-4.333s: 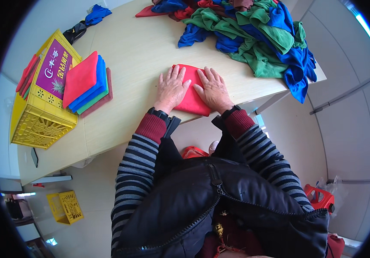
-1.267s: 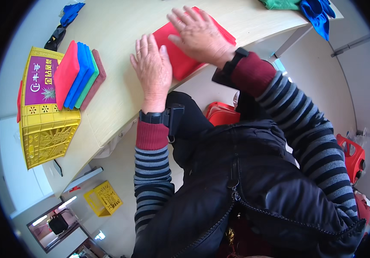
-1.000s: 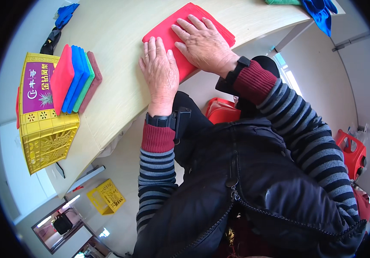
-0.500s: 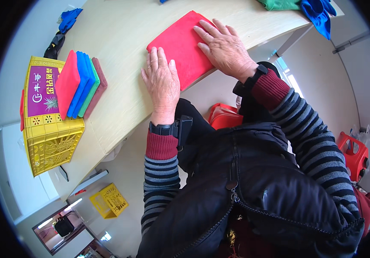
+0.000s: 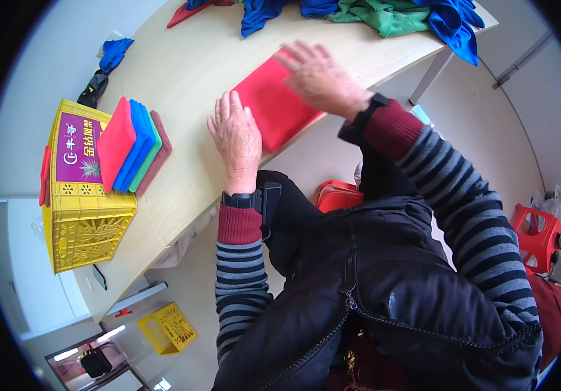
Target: Fold colorful square pieces of fabric on a table.
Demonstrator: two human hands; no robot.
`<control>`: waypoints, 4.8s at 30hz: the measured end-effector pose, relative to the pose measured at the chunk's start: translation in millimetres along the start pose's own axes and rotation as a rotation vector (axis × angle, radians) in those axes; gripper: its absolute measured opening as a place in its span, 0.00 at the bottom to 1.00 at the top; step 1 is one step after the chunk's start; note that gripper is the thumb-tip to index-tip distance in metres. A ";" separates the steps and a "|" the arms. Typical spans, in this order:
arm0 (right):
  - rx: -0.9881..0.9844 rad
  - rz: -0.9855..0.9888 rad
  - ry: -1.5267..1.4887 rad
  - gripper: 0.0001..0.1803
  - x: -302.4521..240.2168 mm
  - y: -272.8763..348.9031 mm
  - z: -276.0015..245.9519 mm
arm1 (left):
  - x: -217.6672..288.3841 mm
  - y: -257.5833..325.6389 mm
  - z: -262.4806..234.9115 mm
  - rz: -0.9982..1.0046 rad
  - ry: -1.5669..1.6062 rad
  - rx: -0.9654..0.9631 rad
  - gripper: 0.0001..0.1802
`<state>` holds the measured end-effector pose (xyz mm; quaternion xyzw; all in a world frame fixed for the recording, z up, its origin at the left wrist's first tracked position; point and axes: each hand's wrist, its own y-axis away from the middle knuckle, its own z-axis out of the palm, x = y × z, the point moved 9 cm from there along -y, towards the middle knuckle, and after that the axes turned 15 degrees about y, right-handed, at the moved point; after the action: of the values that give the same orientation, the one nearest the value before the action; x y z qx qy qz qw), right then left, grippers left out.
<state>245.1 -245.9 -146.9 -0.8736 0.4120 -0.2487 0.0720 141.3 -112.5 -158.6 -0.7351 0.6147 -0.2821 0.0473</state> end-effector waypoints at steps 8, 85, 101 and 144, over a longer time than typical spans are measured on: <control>-0.138 -0.184 -0.294 0.32 -52.9 -13.5 24.4 | 2.3 -20.3 36.1 0.089 0.038 -0.097 0.31; 0.020 0.004 -0.469 0.35 -49.1 7.7 13.1 | -6.7 -27.3 46.0 0.044 0.222 -0.307 0.38; -0.073 0.020 -0.540 0.39 -32.0 0.2 21.8 | -13.5 -28.8 55.8 0.043 0.180 -0.302 0.35; 0.014 0.040 -0.467 0.39 -27.4 5.2 13.6 | -12.1 -14.7 39.1 -0.091 0.131 -0.273 0.40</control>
<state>233.5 -229.6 -170.7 -0.8986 0.3997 -0.0411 0.1764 171.6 -108.5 -189.5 -0.7419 0.6151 -0.2448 -0.1060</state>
